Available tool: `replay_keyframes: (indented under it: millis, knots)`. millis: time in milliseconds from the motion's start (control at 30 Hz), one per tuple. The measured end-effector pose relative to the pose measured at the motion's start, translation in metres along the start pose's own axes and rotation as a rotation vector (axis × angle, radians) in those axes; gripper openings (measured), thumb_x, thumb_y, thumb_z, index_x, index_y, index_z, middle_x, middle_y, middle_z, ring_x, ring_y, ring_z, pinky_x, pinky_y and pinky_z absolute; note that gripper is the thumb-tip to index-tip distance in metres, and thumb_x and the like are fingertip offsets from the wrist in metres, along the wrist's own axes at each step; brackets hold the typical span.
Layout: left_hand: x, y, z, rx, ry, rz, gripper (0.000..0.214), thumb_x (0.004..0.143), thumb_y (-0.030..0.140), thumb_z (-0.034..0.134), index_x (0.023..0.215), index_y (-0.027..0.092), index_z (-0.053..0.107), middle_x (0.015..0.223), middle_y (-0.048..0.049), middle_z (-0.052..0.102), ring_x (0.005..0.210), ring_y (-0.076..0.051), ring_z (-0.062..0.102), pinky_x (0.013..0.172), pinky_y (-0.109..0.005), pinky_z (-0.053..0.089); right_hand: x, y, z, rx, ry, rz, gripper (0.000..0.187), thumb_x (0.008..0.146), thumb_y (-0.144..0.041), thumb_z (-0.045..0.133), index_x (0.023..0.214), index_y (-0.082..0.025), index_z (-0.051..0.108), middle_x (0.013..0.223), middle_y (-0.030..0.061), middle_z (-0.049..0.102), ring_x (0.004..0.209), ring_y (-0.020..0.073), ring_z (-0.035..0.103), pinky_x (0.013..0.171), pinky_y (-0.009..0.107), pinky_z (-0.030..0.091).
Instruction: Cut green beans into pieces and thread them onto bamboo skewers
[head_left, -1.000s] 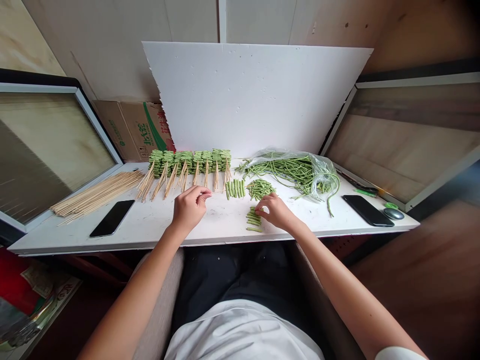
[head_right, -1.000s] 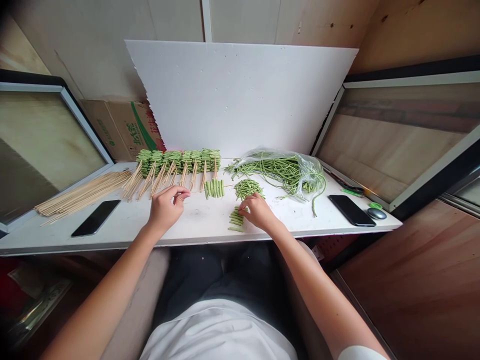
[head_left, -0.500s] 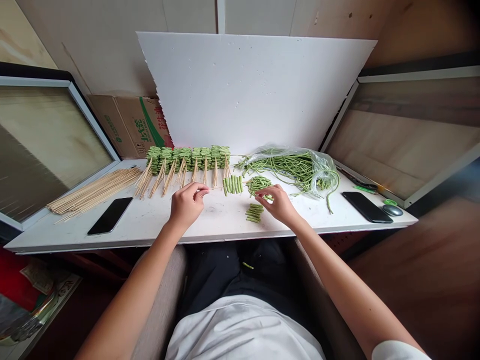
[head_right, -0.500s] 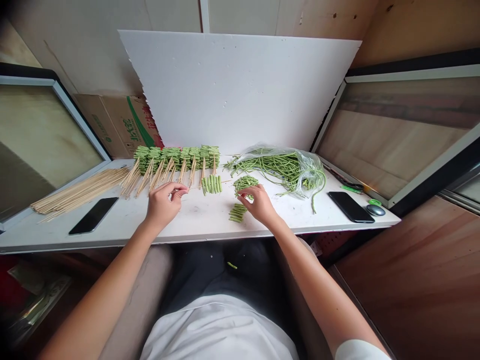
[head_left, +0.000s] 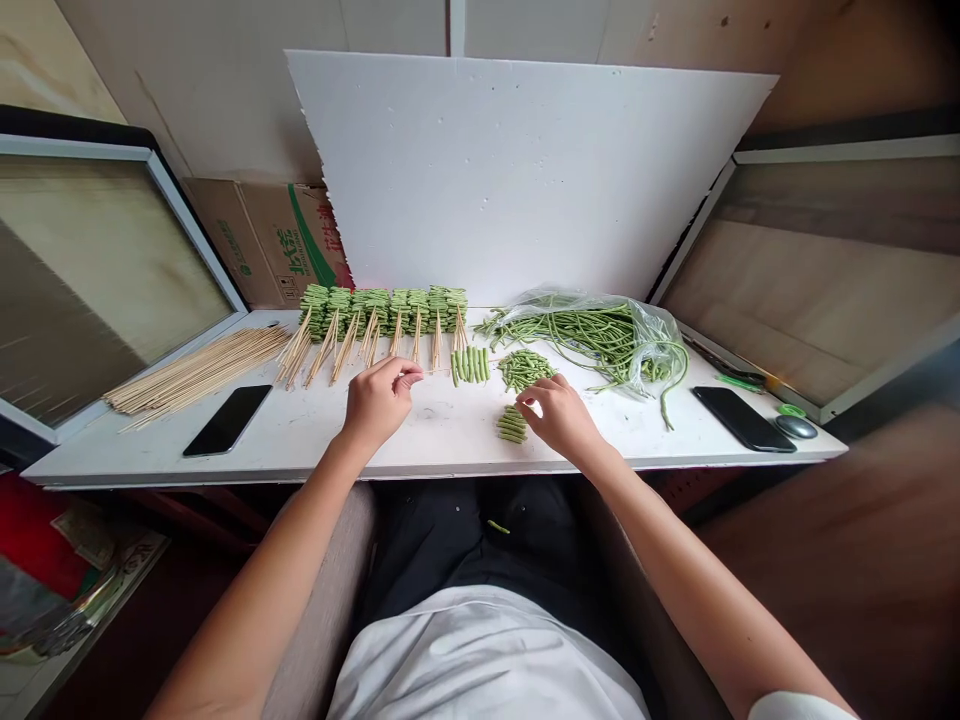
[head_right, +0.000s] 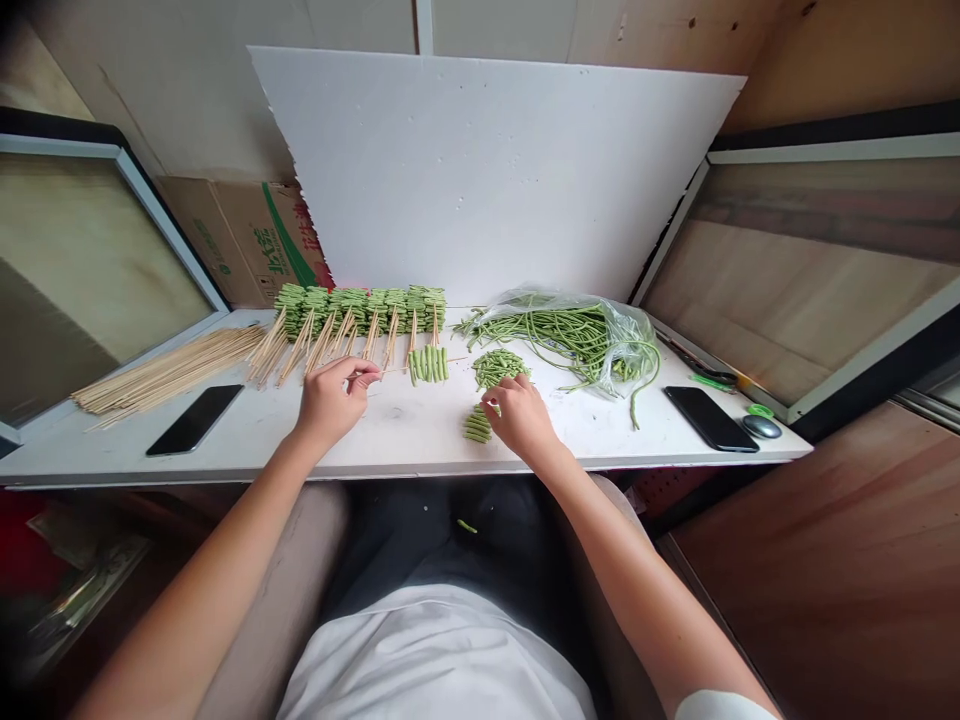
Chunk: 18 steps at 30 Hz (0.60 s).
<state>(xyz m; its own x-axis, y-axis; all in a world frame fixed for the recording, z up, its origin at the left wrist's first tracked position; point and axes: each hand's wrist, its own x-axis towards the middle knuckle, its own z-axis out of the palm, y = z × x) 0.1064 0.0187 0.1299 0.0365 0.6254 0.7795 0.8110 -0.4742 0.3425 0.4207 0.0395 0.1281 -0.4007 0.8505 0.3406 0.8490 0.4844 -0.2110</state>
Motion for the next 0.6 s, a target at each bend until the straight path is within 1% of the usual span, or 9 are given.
replay_keyframes:
  millis: [33, 67, 133, 200, 300, 367, 433, 500, 600]
  knots:
    - [0.001, 0.000, -0.001, 0.000, 0.008, -0.002, 0.012, 0.097, 0.020, 0.064, 0.091, 0.021, 0.075, 0.091, -0.0042, 0.080, 0.076, -0.020, 0.071, 0.070, -0.030, 0.049, -0.006, -0.013, -0.008, 0.036, -0.035, -0.011, 0.021, 0.100, -0.025, 0.063, 0.102, -0.017, 0.082, 0.098, 0.0126, 0.079, 0.096, 0.0292, 0.069, 0.078, 0.035, 0.050]
    - [0.001, 0.000, -0.002, 0.000, 0.014, -0.003, 0.012, 0.097, 0.020, 0.064, 0.091, 0.021, 0.075, 0.091, -0.0042, 0.080, 0.076, -0.020, 0.071, 0.069, -0.030, 0.049, -0.014, -0.026, -0.013, 0.095, -0.116, -0.049, 0.020, 0.100, -0.026, 0.063, 0.102, -0.020, 0.082, 0.094, 0.0095, 0.079, 0.085, 0.0242, 0.070, 0.072, 0.031, 0.049]
    - [0.002, 0.000, -0.003, 0.001, 0.019, 0.002, 0.012, 0.097, 0.019, 0.064, 0.090, 0.020, 0.074, 0.090, -0.0043, 0.080, 0.075, -0.020, 0.070, 0.067, -0.030, 0.048, -0.032, -0.055, -0.013, 0.170, -0.367, -0.164, 0.017, 0.097, -0.026, 0.066, 0.096, -0.025, 0.083, 0.086, 0.0043, 0.080, 0.073, 0.0191, 0.071, 0.067, 0.027, 0.048]
    - [0.003, 0.000, -0.004, 0.002, 0.017, 0.014, 0.013, 0.096, 0.018, 0.064, 0.090, 0.020, 0.074, 0.089, -0.0040, 0.080, 0.075, -0.020, 0.070, 0.068, -0.030, 0.048, -0.050, -0.079, 0.007, 0.053, -0.572, -0.235, 0.016, 0.094, -0.026, 0.069, 0.093, -0.025, 0.084, 0.082, 0.0057, 0.080, 0.072, 0.0225, 0.074, 0.063, 0.029, 0.048]
    - [0.003, 0.000, -0.004, 0.000, 0.011, 0.034, 0.013, 0.096, 0.016, 0.063, 0.090, 0.021, 0.074, 0.089, -0.0032, 0.079, 0.075, -0.019, 0.069, 0.070, -0.030, 0.048, -0.069, -0.098, 0.062, -0.252, -0.754, -0.209, 0.022, 0.086, -0.006, 0.067, 0.094, -0.018, 0.084, 0.089, 0.0127, 0.082, 0.084, 0.0289, 0.080, 0.070, 0.031, 0.054]
    - [0.003, 0.000, -0.004, -0.002, 0.013, 0.044, 0.013, 0.097, 0.016, 0.064, 0.090, 0.020, 0.074, 0.089, -0.0030, 0.079, 0.075, -0.019, 0.069, 0.069, -0.030, 0.048, -0.074, -0.100, 0.099, -0.304, -0.772, -0.188, 0.031, 0.080, 0.005, 0.066, 0.099, -0.013, 0.083, 0.097, 0.0170, 0.082, 0.094, 0.0321, 0.080, 0.075, 0.033, 0.056]
    - [0.003, -0.001, -0.005, -0.003, 0.017, 0.053, 0.013, 0.097, 0.017, 0.064, 0.090, 0.020, 0.074, 0.089, -0.0029, 0.079, 0.075, -0.019, 0.069, 0.069, -0.030, 0.048, -0.075, -0.097, 0.126, -0.319, -0.789, -0.177, 0.033, 0.081, 0.006, 0.065, 0.103, -0.012, 0.082, 0.102, 0.0184, 0.082, 0.099, 0.0324, 0.080, 0.079, 0.035, 0.058]
    - [0.004, -0.001, -0.006, -0.004, 0.021, 0.056, 0.012, 0.097, 0.017, 0.065, 0.090, 0.020, 0.074, 0.089, -0.0029, 0.079, 0.074, -0.019, 0.069, 0.068, -0.030, 0.048, -0.076, -0.093, 0.142, -0.336, -0.804, -0.164, 0.035, 0.084, 0.006, 0.062, 0.108, -0.011, 0.082, 0.105, 0.0201, 0.081, 0.104, 0.0325, 0.079, 0.082, 0.037, 0.059]
    - [0.004, 0.000, -0.007, -0.008, 0.021, 0.057, 0.012, 0.097, 0.017, 0.065, 0.090, 0.020, 0.074, 0.089, -0.0026, 0.079, 0.074, -0.019, 0.069, 0.069, -0.029, 0.048, -0.077, -0.087, 0.153, -0.359, -0.829, -0.137, 0.036, 0.087, 0.005, 0.060, 0.113, -0.008, 0.081, 0.109, 0.0228, 0.080, 0.108, 0.0341, 0.078, 0.084, 0.040, 0.060]
